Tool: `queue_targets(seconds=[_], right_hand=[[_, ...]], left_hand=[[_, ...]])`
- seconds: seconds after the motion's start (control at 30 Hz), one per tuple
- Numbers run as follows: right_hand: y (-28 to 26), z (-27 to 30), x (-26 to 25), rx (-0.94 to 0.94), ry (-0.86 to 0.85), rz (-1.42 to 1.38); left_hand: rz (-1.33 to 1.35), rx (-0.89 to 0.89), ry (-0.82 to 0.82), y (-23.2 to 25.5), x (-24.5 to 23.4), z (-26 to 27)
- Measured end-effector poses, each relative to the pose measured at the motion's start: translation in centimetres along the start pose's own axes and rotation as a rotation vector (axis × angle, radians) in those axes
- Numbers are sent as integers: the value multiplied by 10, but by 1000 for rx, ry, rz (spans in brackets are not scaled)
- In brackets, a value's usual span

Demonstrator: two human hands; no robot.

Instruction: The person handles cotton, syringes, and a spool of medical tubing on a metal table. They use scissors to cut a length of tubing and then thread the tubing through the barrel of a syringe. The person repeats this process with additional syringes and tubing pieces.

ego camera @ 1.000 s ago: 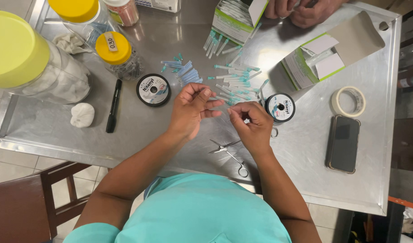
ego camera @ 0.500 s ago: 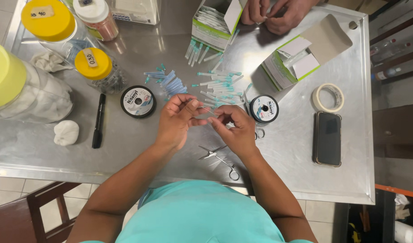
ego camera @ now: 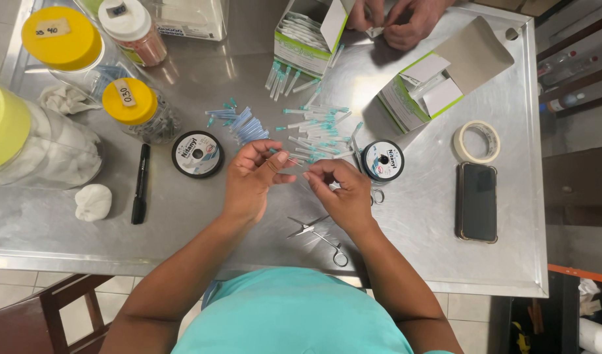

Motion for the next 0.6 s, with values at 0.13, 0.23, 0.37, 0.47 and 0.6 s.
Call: queue_targets(seconds=[0.13, 0.23, 0.37, 0.47, 0.6], right_hand=[[-2, -2, 0, -1, -13, -11], [1, 2, 0, 17, 29, -46], [4, 3, 1, 112, 12, -41], [4, 3, 3, 128, -4, 4], [1, 1, 1, 155, -19, -17]], left_hand=[[-22, 38, -13, -2, 0, -2], [-56, 62, -11, 8, 6, 6], [-96, 91, -23, 5, 6, 7], [-105, 101, -38, 0, 5, 6], [-114, 124, -36, 5, 7, 6]])
Point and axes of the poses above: each hand's wrist, its own z-axis away from the middle knuckle, its own x-axis out of the palm, y = z × x, the point moved 5 cm from there along -z, towards the middle knuckle, and after that the axes turned 8 degrees about -x, right-handed, at the moved point
